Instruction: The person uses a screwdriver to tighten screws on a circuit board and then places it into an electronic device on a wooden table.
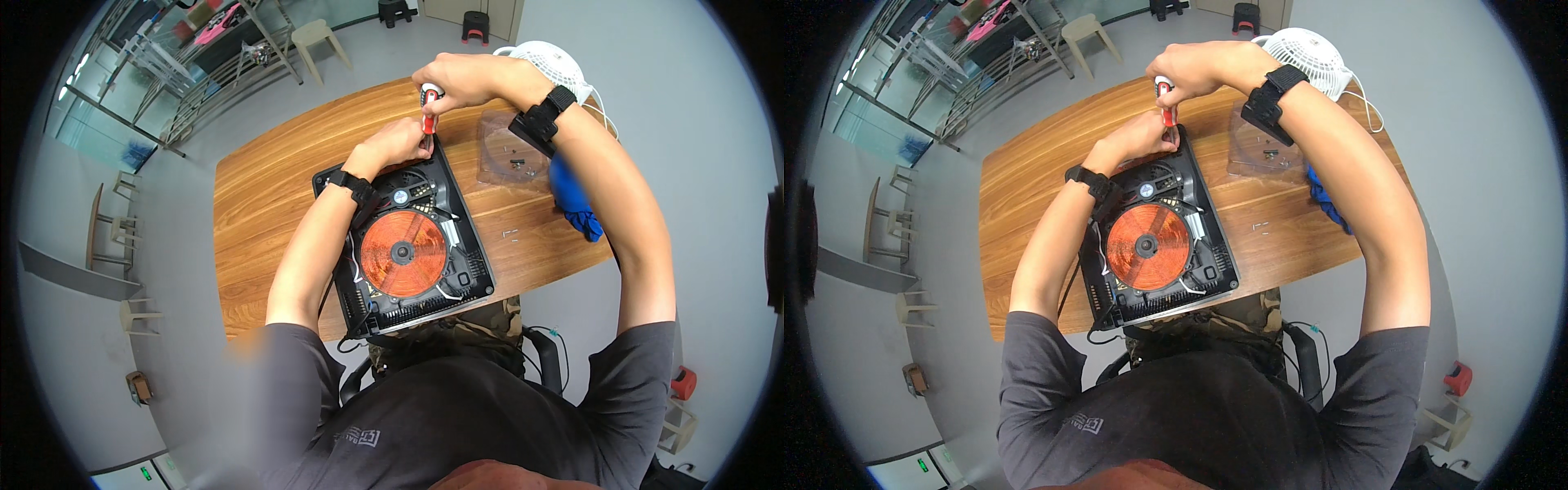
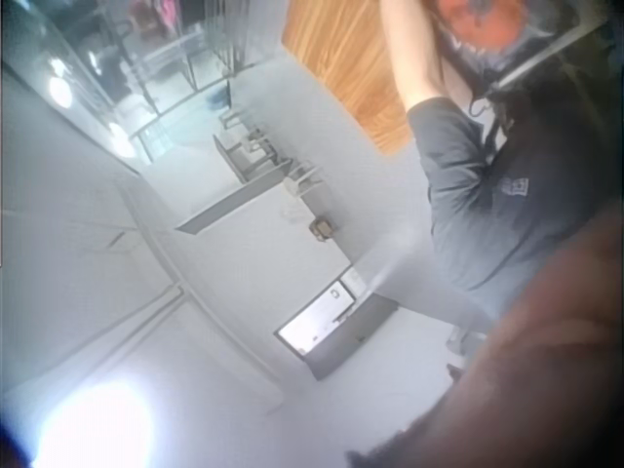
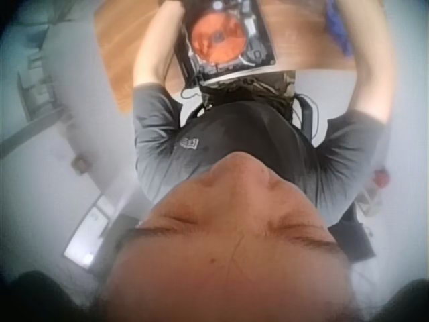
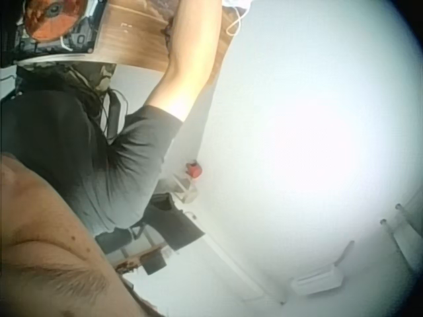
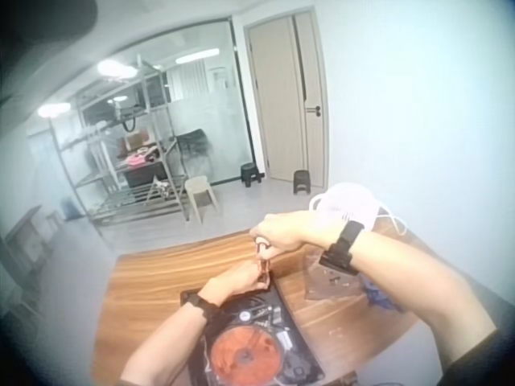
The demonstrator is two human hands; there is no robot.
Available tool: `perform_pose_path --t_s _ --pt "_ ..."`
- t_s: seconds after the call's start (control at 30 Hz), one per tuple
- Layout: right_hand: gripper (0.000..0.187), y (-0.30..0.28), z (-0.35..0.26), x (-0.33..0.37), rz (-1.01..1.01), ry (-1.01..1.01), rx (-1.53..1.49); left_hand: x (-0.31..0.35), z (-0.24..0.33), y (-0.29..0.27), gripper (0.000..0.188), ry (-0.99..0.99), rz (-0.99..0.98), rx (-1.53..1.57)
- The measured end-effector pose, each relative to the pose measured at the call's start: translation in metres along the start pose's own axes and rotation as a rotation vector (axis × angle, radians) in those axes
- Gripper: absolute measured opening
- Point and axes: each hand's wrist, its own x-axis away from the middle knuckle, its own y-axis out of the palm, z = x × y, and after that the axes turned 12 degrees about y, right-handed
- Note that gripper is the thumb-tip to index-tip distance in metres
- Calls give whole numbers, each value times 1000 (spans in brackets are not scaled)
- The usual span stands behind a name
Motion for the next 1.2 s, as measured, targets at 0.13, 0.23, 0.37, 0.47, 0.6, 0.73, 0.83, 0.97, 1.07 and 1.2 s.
perform_pose_path --t_s 0.13,0.23,0.37,0.47,0.6,0.73,0.83,0.97,1.07,1.2 --pt "40 1 -1 -4 1 -2 5 3 -3 2 18 23 28 -14" --pt "40 1 0 -4 6 -18 10 2 -6 5 17 40 30 -1" --pt "40 -1 0 -5 -8 -25 14 2 -6 6 15 48 30 -14" --pt "39 -1 1 -5 -16 -1 8 2 -6 6 15 40 22 -11" --pt "39 2 1 -6 4 5 16 1 -12 9 15 54 29 -6" --pt "39 -1 -3 -5 -2 31 31 2 -8 7 16 49 23 -17" --pt "40 -2 -2 -6 -18 3 12 2 -10 9 16 97 37 -32" --pt "40 -4 -3 -5 -22 1 13 4 -9 8 16 91 40 -19" --pt "40 -5 -4 -4 -24 15 19 4 -6 4 16 81 29 -29" --pt "39 -4 -2 -5 -31 24 5 5 -7 4 16 90 42 -19"
